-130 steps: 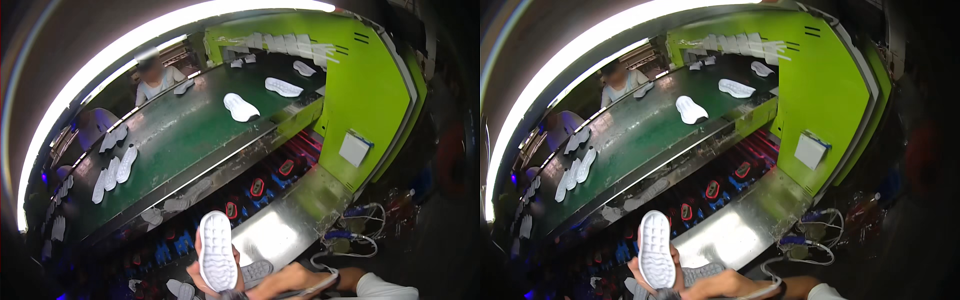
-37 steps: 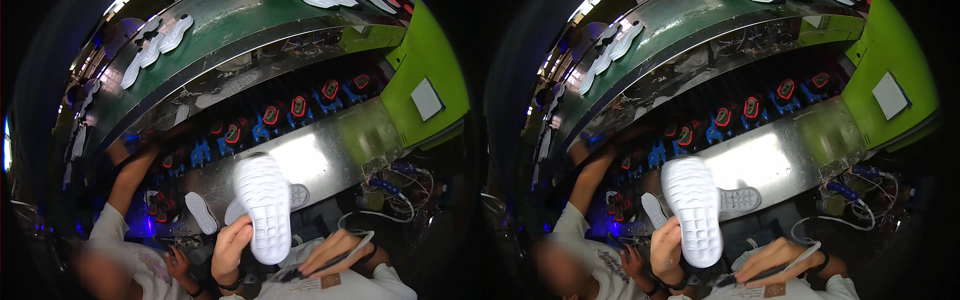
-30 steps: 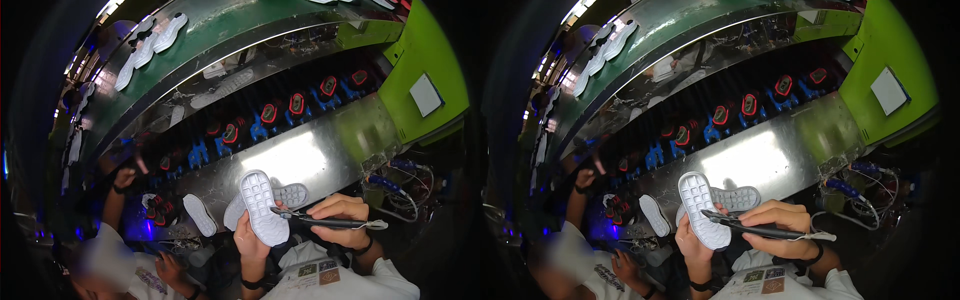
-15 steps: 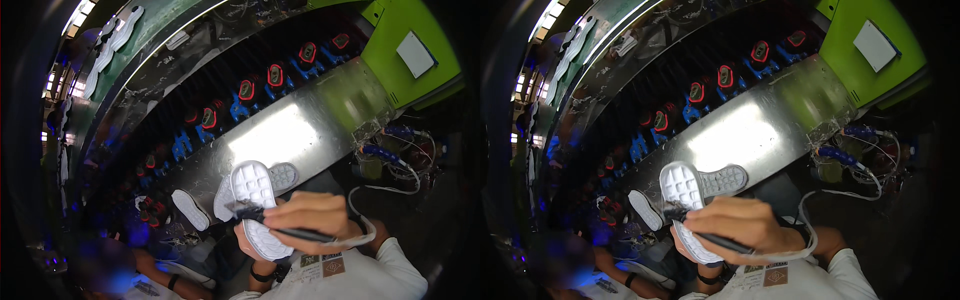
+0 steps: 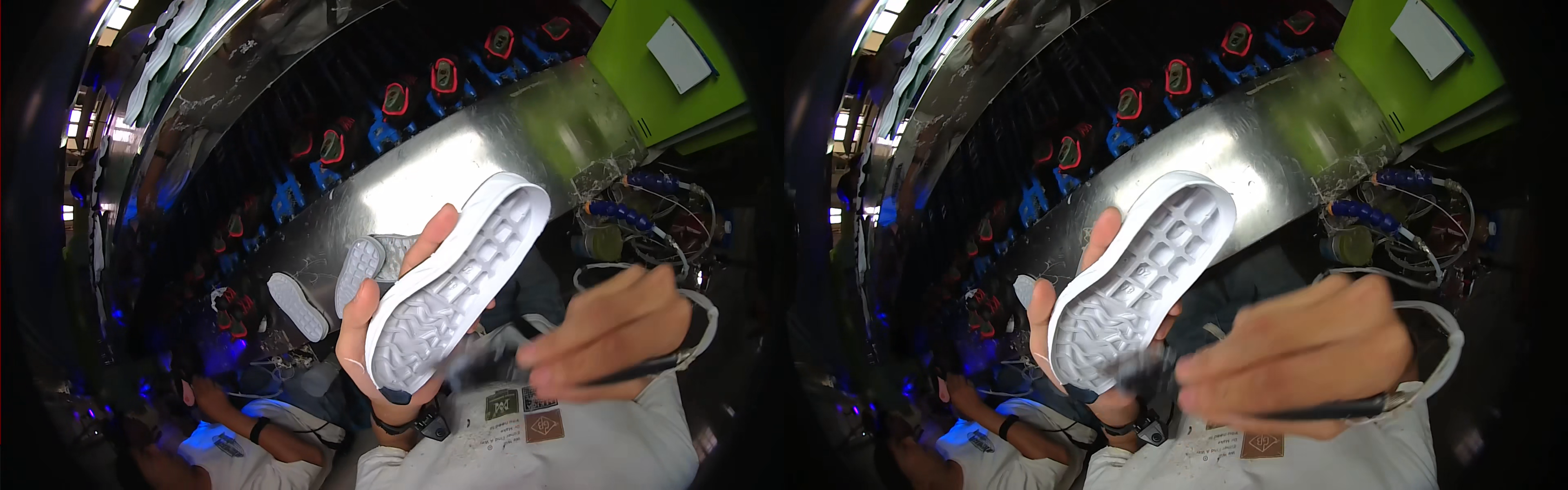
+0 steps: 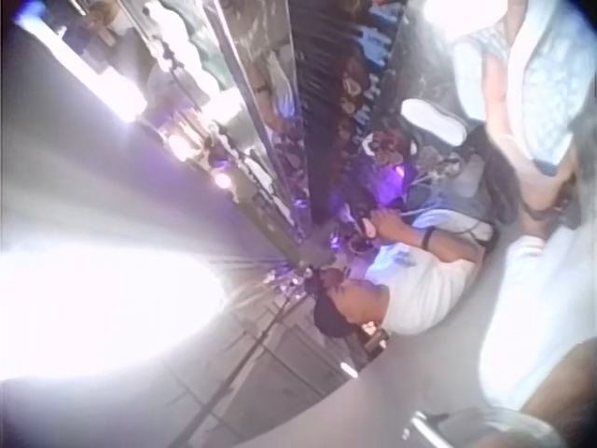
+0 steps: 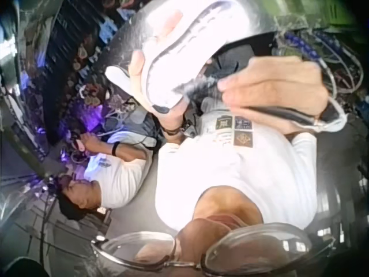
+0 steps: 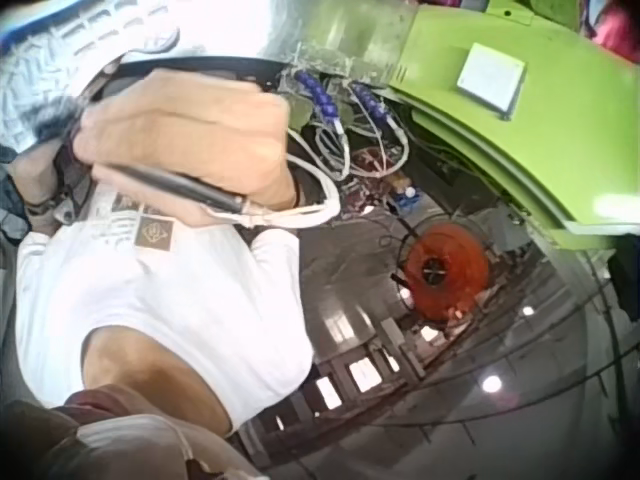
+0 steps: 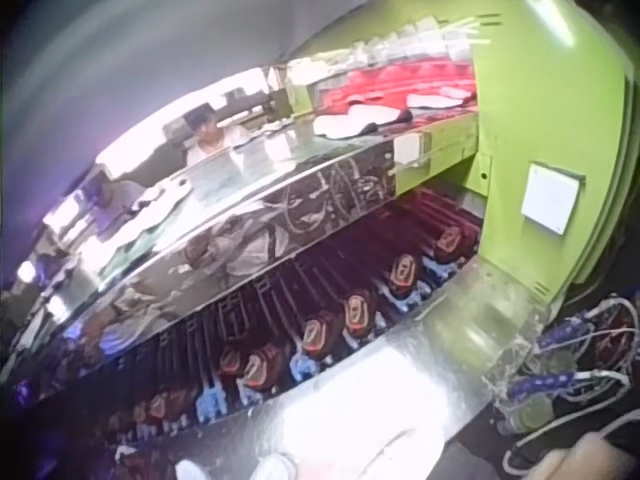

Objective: The person picks up white shoe soles from a conveyor belt and uses a handheld tool to trim excess material from the edges. The person handles the soles one at a time, rotating them to access different sides, and places the finished soles back onto the conveyor belt.

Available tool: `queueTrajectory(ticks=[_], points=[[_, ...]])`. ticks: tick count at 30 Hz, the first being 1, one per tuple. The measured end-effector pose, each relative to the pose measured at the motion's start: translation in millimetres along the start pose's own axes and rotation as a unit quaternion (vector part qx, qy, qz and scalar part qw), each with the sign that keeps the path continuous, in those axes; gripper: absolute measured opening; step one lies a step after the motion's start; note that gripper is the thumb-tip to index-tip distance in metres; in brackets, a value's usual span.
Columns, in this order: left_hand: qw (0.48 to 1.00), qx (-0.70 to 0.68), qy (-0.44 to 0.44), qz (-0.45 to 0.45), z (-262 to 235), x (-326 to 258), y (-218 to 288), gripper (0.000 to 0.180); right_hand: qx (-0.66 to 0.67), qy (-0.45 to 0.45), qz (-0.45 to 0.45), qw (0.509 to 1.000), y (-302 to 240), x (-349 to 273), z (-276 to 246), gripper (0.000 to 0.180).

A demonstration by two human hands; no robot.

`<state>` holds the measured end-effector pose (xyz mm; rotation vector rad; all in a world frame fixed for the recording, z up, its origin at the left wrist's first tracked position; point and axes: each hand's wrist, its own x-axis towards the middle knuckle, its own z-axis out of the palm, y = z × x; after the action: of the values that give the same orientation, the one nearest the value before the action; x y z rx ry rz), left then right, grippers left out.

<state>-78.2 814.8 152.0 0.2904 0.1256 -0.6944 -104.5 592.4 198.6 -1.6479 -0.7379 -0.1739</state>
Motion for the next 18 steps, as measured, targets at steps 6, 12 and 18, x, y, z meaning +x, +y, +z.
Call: queueTrajectory(ticks=[6, 12, 18], points=[[0.994, 0.101, -0.020, -0.036, 17.6, -18.8, 14.0, 0.097, -0.013, -0.048, 0.037, 0.998, -29.5, -3.3, 52.7, 0.018], [0.995, 0.007, -0.039, -0.093, 6.3, -21.1, 18.8, 0.102, 0.174, 0.036, 0.122, 0.976, -23.9, 11.0, 45.4, 0.019], [0.985, -0.120, -0.119, -0.021, -9.5, -13.1, 9.7, 0.102, 0.190, -0.103, 0.127, 0.968, -28.7, 24.0, 49.8, 0.030]])
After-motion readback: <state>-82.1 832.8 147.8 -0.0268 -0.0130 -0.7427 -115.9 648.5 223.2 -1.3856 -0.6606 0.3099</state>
